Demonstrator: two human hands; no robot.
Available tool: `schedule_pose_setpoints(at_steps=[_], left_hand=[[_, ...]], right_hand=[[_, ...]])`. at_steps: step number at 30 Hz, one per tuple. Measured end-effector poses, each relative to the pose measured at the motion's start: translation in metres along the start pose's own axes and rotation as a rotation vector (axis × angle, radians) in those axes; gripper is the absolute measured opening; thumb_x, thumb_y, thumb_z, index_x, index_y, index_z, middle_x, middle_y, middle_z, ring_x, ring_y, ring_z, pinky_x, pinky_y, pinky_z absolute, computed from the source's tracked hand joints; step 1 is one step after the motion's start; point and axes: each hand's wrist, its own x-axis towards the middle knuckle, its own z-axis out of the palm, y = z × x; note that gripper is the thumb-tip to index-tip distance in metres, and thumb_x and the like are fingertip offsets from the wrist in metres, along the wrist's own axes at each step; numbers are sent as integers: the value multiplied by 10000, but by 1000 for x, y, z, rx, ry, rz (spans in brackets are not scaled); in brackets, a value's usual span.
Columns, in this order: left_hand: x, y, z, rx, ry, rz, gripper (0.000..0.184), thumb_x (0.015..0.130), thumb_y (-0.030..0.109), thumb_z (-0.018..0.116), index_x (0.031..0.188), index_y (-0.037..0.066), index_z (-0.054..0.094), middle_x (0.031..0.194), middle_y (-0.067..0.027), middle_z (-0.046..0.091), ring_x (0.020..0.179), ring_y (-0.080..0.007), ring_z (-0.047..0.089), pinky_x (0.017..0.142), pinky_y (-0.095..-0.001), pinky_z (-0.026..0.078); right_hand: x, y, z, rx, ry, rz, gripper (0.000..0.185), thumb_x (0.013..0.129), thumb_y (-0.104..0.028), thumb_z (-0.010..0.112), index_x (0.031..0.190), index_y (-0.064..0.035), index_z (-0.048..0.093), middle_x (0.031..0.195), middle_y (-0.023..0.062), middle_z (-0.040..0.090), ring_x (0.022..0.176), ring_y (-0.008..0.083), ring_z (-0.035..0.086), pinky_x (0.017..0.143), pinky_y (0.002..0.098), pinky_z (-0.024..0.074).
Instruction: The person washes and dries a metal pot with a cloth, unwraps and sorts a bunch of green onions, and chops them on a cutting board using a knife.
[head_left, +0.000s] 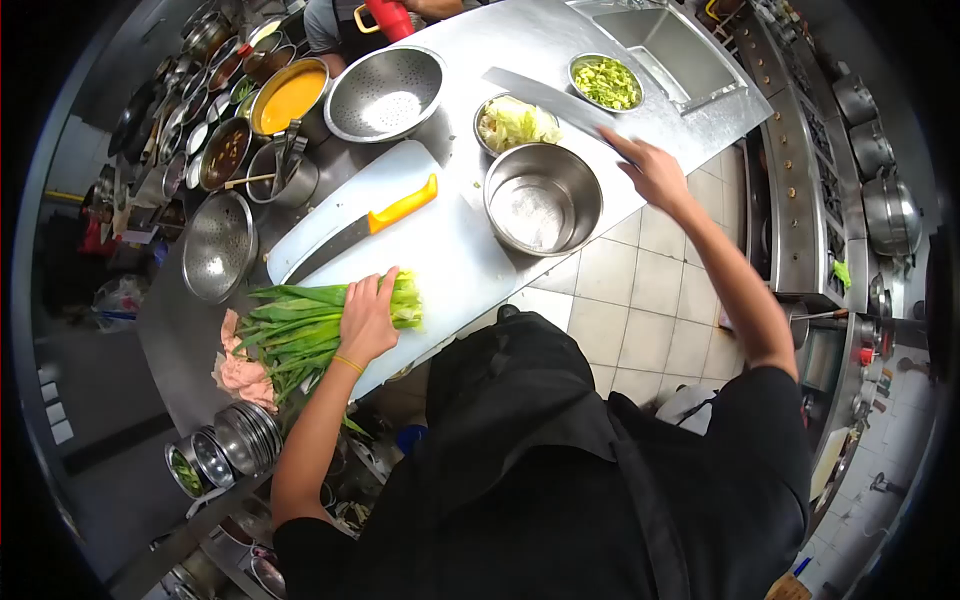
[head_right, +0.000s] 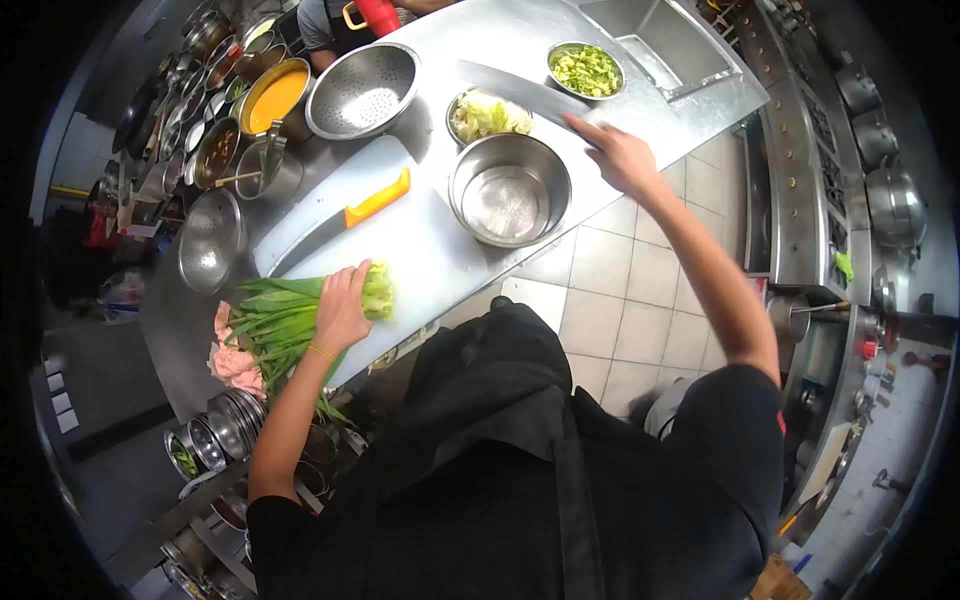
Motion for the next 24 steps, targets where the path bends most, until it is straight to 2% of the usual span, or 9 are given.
schedule_pose_setpoints(at_steps=[3,8,13,16,17,19,20,22,24], left_hand=[[4,6,-4,-27,-24,-38,865,591,56,717,1388,60,383,1154,-174,512,1130,-334,483,1010,-432,344],[27,5,4,21,5,-119,853,622,72,706,1406,58,370,1104,-174,517,1076,-342,503,969,-424,368],[50,16,9,4,174,-211,795,605,16,616,1369,14,393,1058,-170,532,1035,-334,506,945,-398,381],[47,5,19,12,212,-230,752,624,19,619,1345,-20,411,1059,-174,542,1038,-335,512,964,-387,387],[46,7,21,11,235,-213,737,630,21,619,1337,-31,414,1057,-175,547,1037,-336,516,972,-385,388],[45,8,16,12,232,-244,733,632,30,629,1329,-42,416,1064,-185,552,1045,-340,520,969,-389,398],[45,10,16,9,215,-238,730,633,40,639,1322,-52,417,1072,-194,558,1053,-343,524,966,-392,408],[43,5,20,-52,220,-263,728,654,76,658,1326,-55,410,1113,-214,553,1076,-359,514,968,-405,415],[40,-2,34,-157,247,-287,746,672,160,697,1326,-56,411,1176,-252,537,1121,-378,500,984,-417,420]], right_hand=[[-84,57,40,54,119,238,641,865,-131,623,1410,-404,425,841,101,592,820,303,623,697,442,486],[-107,77,81,-139,-64,457,604,859,-128,623,1383,-389,472,896,95,610,840,293,621,699,433,500],[-60,92,121,-186,173,78,447,892,-173,622,1332,-229,563,1148,136,603,943,320,607,792,417,499],[-46,-16,42,359,409,12,383,867,-114,666,1243,-71,607,1134,146,611,1069,309,575,891,388,471],[-44,-66,28,615,411,-184,410,813,-30,699,1212,-31,606,1144,159,613,1095,311,572,909,382,468],[-45,-156,26,743,137,-451,552,701,-20,773,1219,-18,582,1217,175,579,1143,328,554,937,392,460],[-40,-202,33,586,-69,-519,666,682,-84,804,1287,-35,532,1306,179,513,1208,339,508,979,407,441],[-17,-259,93,308,-84,-725,1000,639,-185,842,1454,-36,281,1405,235,379,1331,402,350,1073,439,354],[16,-289,144,209,-173,-771,1153,542,-180,881,1480,-57,222,1479,240,287,1353,425,318,1104,468,308]])
